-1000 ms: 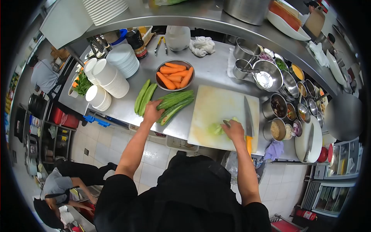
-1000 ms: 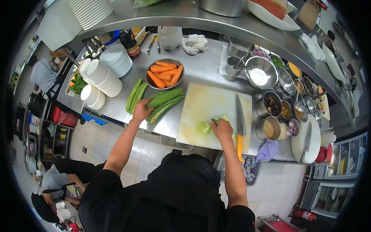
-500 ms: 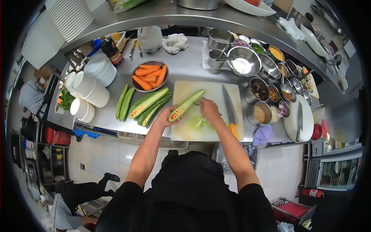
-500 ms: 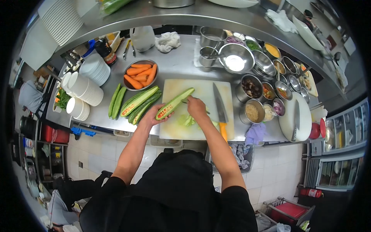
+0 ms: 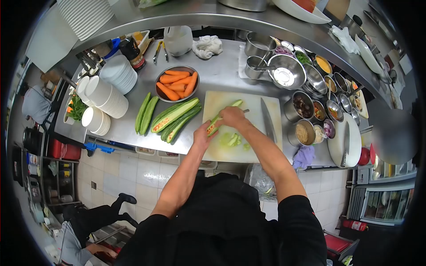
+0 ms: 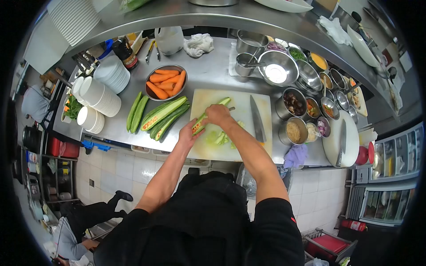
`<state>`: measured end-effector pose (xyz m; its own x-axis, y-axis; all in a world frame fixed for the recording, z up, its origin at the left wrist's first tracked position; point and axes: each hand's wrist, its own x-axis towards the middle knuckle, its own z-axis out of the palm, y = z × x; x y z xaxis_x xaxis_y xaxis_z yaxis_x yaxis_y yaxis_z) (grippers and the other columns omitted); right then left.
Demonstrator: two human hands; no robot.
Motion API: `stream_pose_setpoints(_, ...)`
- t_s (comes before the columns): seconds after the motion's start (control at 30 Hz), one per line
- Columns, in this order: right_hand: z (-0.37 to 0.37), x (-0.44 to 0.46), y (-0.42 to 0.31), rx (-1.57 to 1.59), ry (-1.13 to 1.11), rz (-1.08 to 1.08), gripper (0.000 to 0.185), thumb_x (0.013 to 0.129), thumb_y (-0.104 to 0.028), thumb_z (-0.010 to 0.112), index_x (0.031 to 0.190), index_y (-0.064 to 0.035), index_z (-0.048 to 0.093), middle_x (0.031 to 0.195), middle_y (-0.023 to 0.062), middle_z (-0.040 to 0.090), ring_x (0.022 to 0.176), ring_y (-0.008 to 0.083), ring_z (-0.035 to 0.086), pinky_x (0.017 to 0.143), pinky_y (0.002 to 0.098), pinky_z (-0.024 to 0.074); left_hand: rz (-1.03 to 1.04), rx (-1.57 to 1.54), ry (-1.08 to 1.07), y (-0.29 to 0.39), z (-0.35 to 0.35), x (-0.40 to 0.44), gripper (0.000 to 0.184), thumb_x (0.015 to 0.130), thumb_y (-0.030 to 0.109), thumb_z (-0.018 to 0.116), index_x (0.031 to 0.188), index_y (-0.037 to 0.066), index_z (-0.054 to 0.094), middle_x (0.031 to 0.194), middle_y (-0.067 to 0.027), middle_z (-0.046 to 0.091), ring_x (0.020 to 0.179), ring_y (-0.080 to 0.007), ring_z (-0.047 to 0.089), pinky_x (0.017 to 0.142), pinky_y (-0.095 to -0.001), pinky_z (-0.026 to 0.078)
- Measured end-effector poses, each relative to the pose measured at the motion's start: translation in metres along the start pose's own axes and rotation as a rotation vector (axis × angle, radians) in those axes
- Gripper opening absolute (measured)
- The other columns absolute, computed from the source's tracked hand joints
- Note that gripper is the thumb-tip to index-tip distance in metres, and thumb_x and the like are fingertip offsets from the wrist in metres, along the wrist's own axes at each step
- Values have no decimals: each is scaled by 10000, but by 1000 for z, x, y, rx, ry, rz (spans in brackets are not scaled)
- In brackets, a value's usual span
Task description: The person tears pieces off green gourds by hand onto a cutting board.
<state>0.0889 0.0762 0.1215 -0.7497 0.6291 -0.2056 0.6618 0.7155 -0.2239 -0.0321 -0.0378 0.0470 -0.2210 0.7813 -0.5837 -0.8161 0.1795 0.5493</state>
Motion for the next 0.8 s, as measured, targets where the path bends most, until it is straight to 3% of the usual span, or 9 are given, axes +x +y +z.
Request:
stream_pose_setpoints(0.17, 24, 0, -1, 127, 76, -99, 395, 590, -429, 733, 812, -107, 675, 772, 124, 637, 763, 301, 619, 696, 401, 489, 22, 81, -21, 0, 5, 1, 349, 888, 164, 508, 1192, -5, 473, 1077, -126, 542, 908, -238, 574, 847, -432, 489)
stream_pose_setpoints(0.27, 25, -7, -6, 244, 61, -174, 332, 616, -384, 721, 800, -114, 668, 741, 136, 619, 756, 316, 605, 682, 417, 477, -1, 86, -4, 5, 16, -8, 279, 867, 163, 549, 1082, -16, 550, 1000, -101, 583, 842, -190, 581, 773, -355, 506)
stream_pose_setpoints(0.37, 43, -14, -24, 295, 128, -225, 279, 641, -335, 705, 803, -114, 654, 740, 142, 616, 751, 319, 600, 670, 430, 469, 23, -54, -59, -8, 3, 23, 292, 863, 146, 553, 1095, -31, 551, 999, -110, 585, 826, -191, 585, 717, -310, 507)
stream_pose_setpoints(0.5, 49, -22, -31, 308, 234, -233, 233, 670, -280, 674, 817, -104, 633, 743, 145, 621, 728, 320, 603, 652, 444, 466, -32, 41, -58, -4, 0, 22, 300, 859, 138, 553, 1096, -47, 550, 1013, -119, 585, 861, -190, 584, 671, -276, 499)
stream_pose_setpoints(0.6, 53, -37, -39, 349, 330, -83, 215, 700, -282, 659, 809, -100, 624, 738, 142, 621, 710, 324, 602, 635, 446, 465, -83, 79, -126, 0, -5, 40, 289, 865, 135, 539, 1090, -44, 545, 1023, -123, 581, 895, -200, 583, 674, -290, 507)
stream_pose_setpoints(0.67, 56, -58, -41, 399, 537, 26, 215, 726, -294, 646, 814, -99, 622, 732, 141, 617, 690, 329, 600, 605, 440, 464, -110, 84, -186, -1, -10, 55, 281, 866, 132, 530, 1094, -32, 536, 1035, -128, 573, 917, -221, 581, 708, -320, 516)
stream_pose_setpoints(0.8, 49, -128, -19, 364, 826, 261, 213, 741, -266, 671, 805, -73, 607, 710, 147, 604, 621, 329, 588, 515, 394, 456, -145, 115, -155, 12, 10, 32, 270, 873, 150, 504, 1108, 18, 508, 1084, -138, 546, 990, -278, 549, 837, -449, 498)
